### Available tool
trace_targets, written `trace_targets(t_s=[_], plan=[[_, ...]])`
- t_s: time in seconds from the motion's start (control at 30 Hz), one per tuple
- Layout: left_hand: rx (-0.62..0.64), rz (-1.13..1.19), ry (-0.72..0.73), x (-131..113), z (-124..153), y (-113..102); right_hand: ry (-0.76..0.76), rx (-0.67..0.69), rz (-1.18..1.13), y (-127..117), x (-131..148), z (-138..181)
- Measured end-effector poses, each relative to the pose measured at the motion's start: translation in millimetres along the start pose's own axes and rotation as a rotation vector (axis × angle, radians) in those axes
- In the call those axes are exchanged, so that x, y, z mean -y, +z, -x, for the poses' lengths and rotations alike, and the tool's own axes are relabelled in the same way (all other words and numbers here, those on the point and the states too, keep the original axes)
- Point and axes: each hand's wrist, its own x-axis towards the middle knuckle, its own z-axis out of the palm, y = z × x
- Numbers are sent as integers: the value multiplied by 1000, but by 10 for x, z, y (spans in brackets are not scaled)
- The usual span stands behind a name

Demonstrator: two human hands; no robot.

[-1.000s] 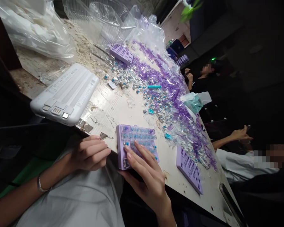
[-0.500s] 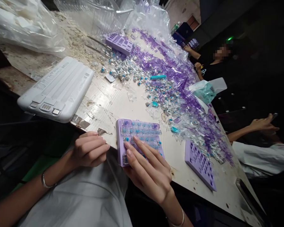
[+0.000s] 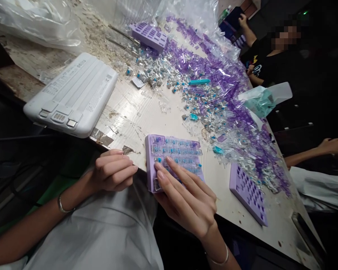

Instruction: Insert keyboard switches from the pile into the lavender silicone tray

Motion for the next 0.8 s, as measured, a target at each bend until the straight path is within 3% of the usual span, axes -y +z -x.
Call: trace_targets(t_s=[0.3,0.5,0.8], plan=[[-7,3,-9,-7,34,12,-159,51,26,-99,-66,-62],[2,9,-19,-4,28,6,-56,76,-4,-70,-84,-1],[3,-6,-1,19,53,-3,90,6,-108,-20,-39,67]])
